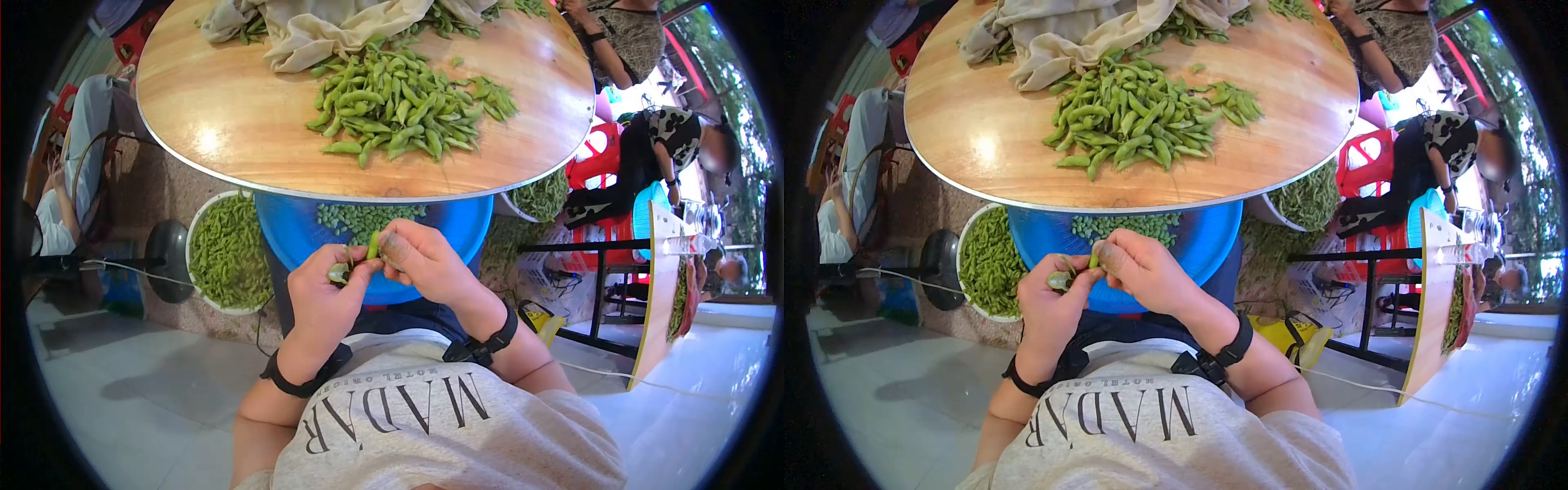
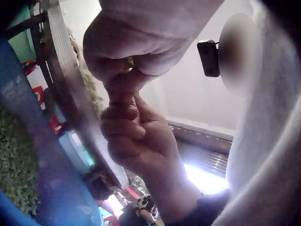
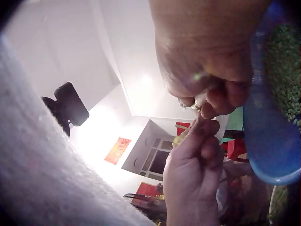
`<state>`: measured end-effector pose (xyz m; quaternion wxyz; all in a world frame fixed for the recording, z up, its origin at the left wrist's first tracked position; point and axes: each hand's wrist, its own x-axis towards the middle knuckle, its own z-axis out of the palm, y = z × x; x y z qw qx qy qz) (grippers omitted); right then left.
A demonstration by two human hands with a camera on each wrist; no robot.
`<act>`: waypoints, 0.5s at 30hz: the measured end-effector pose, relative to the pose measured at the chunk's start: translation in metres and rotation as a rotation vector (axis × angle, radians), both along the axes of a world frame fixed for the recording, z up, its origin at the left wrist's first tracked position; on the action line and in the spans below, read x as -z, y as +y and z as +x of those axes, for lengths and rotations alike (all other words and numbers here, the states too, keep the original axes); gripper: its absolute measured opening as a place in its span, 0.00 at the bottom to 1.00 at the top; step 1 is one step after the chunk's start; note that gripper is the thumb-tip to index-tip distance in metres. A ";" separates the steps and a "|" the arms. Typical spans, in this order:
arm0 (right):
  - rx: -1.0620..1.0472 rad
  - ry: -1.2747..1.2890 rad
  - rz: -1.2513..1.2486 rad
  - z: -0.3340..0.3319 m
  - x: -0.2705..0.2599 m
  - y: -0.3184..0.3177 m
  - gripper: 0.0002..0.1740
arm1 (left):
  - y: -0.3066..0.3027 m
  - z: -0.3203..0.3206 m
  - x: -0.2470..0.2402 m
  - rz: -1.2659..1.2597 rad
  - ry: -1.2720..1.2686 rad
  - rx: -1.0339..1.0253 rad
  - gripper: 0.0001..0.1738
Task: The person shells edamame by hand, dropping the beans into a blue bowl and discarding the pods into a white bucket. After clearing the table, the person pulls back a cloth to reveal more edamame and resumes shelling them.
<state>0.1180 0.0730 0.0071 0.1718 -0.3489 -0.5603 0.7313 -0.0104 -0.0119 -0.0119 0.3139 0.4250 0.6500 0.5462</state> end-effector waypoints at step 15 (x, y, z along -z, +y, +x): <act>0.086 -0.081 0.362 -0.002 0.021 -0.010 0.12 | 0.007 0.004 0.003 -0.064 -0.561 0.010 0.00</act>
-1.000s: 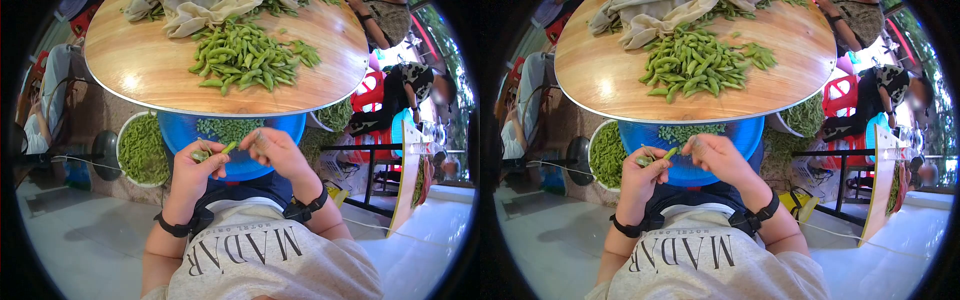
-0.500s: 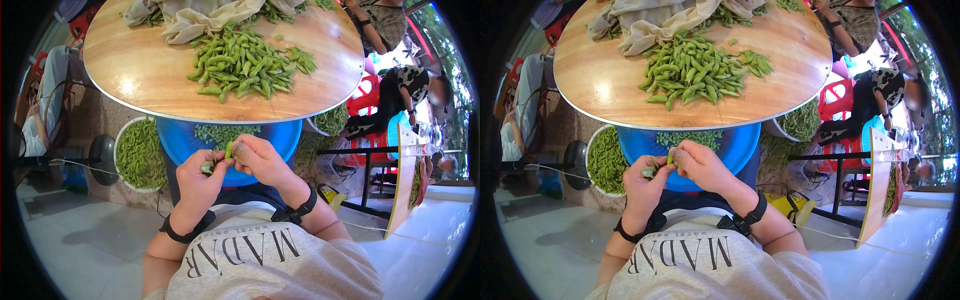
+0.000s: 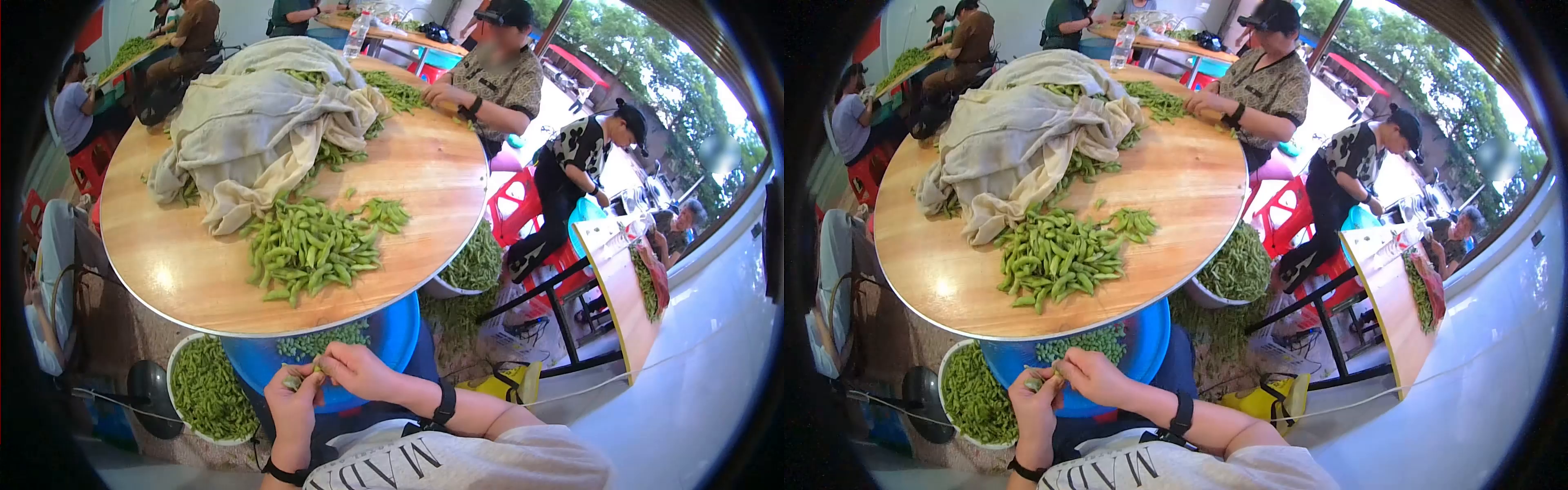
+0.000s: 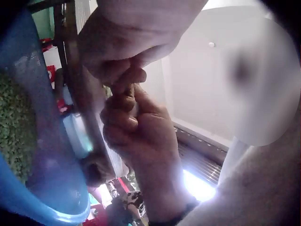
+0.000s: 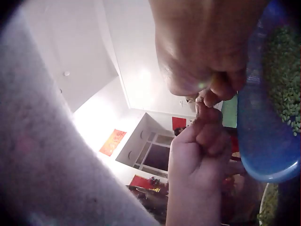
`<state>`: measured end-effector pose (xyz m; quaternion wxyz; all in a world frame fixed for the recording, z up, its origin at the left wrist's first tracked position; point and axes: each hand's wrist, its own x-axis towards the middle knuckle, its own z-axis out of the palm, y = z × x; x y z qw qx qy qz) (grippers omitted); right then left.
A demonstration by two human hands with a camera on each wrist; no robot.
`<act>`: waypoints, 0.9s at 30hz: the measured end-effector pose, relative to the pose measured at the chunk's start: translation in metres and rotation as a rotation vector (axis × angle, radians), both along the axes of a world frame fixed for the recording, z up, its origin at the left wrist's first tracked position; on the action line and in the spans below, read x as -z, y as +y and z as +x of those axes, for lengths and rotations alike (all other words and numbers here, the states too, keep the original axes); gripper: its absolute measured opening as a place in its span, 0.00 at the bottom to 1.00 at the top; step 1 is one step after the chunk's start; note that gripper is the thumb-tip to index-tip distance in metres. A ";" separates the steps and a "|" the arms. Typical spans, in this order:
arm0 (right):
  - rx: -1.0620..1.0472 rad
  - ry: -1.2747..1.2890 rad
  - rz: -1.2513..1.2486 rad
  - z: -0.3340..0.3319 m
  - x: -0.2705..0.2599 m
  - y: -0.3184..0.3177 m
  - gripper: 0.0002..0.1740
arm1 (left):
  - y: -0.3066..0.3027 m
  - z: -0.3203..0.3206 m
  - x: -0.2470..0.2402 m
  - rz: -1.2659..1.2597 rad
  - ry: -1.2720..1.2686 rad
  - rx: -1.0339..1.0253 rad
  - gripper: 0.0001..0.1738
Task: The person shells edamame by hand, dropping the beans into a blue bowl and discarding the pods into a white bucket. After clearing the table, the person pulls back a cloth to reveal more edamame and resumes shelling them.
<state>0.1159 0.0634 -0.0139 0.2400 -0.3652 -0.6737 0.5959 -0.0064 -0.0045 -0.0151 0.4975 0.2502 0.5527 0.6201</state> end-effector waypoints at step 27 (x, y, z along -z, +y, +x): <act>-0.210 -0.048 -0.179 0.008 -0.010 0.027 0.10 | -0.007 0.002 0.017 0.236 0.344 0.133 0.17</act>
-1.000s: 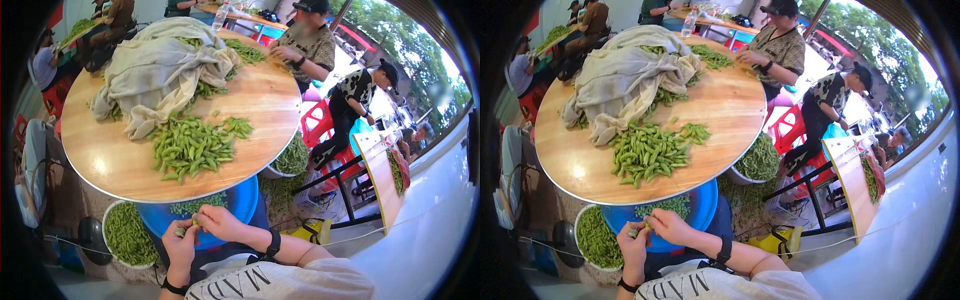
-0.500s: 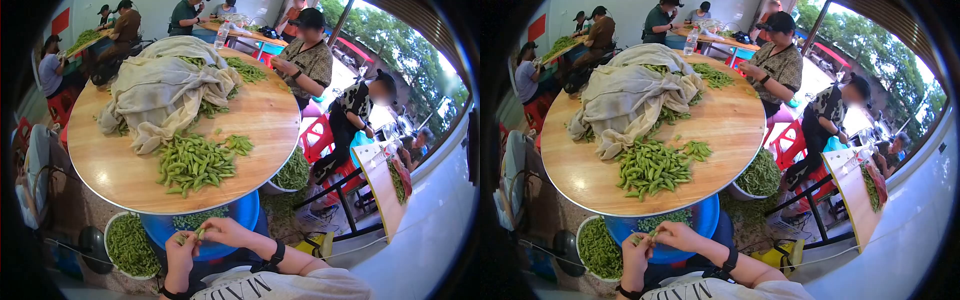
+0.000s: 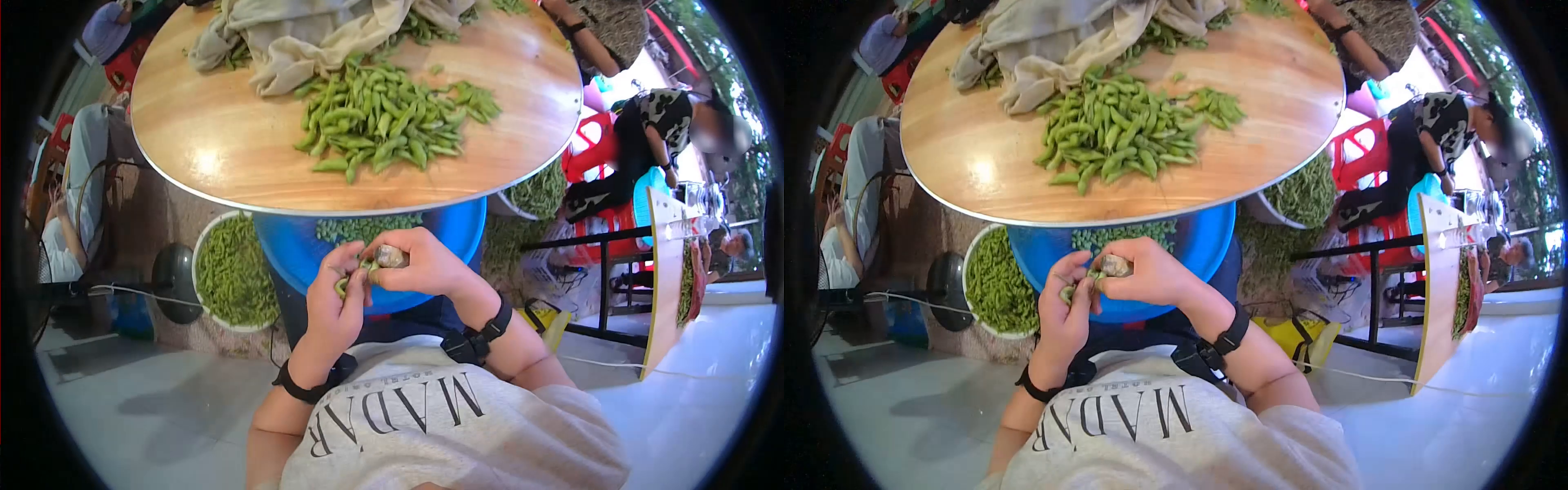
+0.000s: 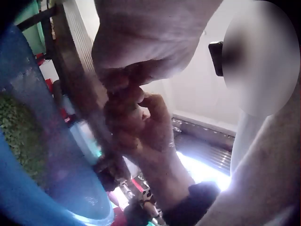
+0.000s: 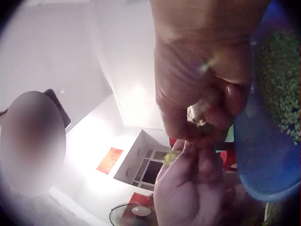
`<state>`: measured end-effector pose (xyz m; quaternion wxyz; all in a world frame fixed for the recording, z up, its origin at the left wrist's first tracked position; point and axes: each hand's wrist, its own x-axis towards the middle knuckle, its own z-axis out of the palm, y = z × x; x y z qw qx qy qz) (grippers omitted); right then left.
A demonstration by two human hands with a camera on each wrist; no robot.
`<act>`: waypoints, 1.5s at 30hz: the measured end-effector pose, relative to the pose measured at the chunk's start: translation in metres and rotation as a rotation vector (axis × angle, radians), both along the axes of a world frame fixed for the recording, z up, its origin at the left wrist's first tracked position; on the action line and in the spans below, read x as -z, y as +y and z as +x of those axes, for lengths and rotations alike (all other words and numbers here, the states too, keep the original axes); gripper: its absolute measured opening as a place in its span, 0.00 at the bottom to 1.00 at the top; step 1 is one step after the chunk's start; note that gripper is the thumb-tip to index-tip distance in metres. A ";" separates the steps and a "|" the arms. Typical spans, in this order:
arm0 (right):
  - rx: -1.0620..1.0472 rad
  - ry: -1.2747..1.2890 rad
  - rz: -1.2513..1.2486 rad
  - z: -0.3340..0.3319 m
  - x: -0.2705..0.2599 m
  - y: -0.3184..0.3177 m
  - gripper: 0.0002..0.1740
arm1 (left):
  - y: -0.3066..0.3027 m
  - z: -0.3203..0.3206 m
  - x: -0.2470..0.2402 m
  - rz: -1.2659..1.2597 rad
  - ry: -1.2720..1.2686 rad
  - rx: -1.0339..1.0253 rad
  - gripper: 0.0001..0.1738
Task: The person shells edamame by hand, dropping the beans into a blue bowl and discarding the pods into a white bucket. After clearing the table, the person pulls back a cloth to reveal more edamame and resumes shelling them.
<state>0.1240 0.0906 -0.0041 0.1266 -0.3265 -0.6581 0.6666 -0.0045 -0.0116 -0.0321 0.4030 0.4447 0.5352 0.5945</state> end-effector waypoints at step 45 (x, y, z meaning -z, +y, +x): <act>0.021 0.139 -0.252 0.017 -0.007 0.017 0.18 | 0.033 -0.025 -0.046 -0.365 -0.280 0.005 0.10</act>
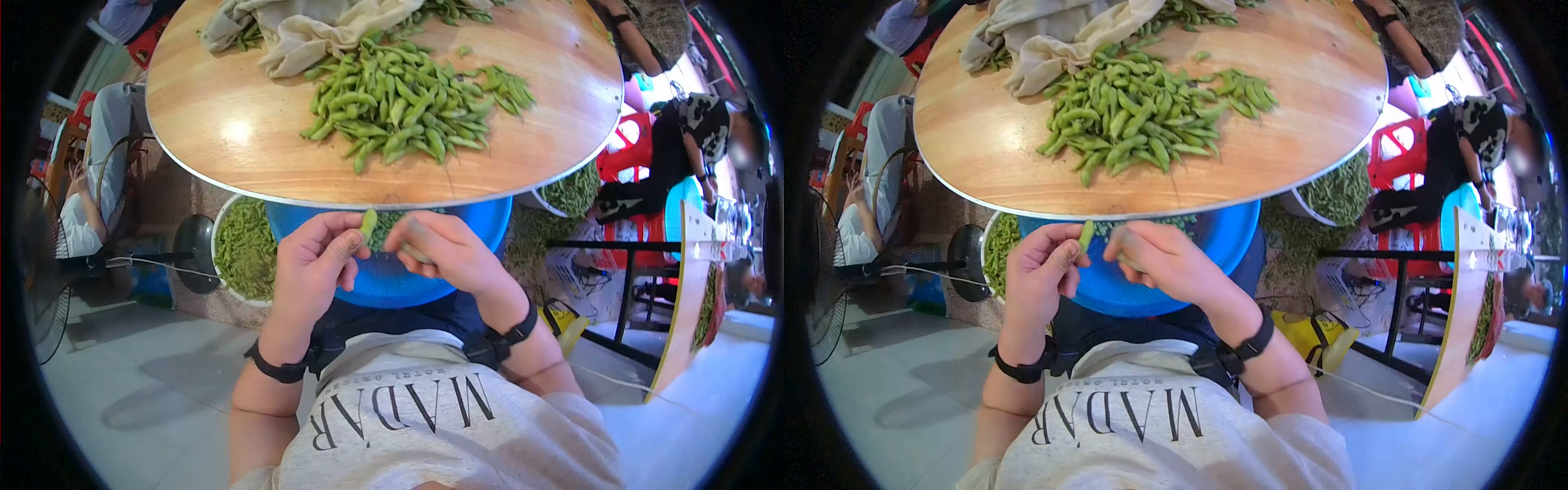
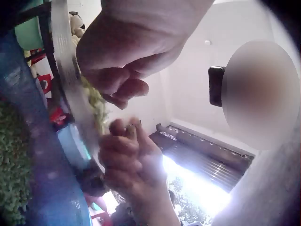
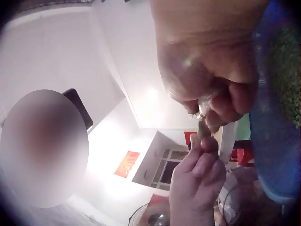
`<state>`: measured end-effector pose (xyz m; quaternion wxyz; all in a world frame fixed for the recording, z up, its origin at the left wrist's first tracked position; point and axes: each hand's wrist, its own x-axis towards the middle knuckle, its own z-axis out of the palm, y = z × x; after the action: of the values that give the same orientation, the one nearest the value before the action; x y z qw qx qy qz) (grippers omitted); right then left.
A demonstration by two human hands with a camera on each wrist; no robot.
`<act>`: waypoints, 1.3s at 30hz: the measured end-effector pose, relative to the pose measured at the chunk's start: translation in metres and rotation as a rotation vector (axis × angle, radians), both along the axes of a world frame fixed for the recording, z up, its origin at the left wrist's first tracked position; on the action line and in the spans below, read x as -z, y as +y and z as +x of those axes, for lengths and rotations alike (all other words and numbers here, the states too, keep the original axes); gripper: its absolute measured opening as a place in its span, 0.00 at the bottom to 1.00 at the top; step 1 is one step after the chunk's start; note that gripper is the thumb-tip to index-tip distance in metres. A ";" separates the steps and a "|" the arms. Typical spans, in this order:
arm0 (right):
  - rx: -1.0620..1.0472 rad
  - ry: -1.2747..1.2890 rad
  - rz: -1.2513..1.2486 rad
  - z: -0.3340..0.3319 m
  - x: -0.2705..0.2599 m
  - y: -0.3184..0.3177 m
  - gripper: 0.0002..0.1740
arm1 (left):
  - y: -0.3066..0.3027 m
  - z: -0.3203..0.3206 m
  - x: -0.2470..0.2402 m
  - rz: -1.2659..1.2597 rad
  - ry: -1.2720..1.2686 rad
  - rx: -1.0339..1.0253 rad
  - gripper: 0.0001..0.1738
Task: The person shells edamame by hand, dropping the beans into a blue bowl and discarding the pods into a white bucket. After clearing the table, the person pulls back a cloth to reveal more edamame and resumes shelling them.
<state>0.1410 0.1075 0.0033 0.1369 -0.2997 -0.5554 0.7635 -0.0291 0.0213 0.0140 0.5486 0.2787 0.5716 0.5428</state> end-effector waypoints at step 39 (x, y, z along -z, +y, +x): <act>-0.013 -0.087 0.228 -0.007 0.010 -0.018 0.08 | -0.020 0.007 0.028 -0.034 -0.241 -0.067 0.06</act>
<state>0.1340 0.0899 -0.0065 0.1409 -0.3115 -0.6460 0.6825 -0.0221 0.0017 -0.0145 0.5996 0.1828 0.5198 0.5805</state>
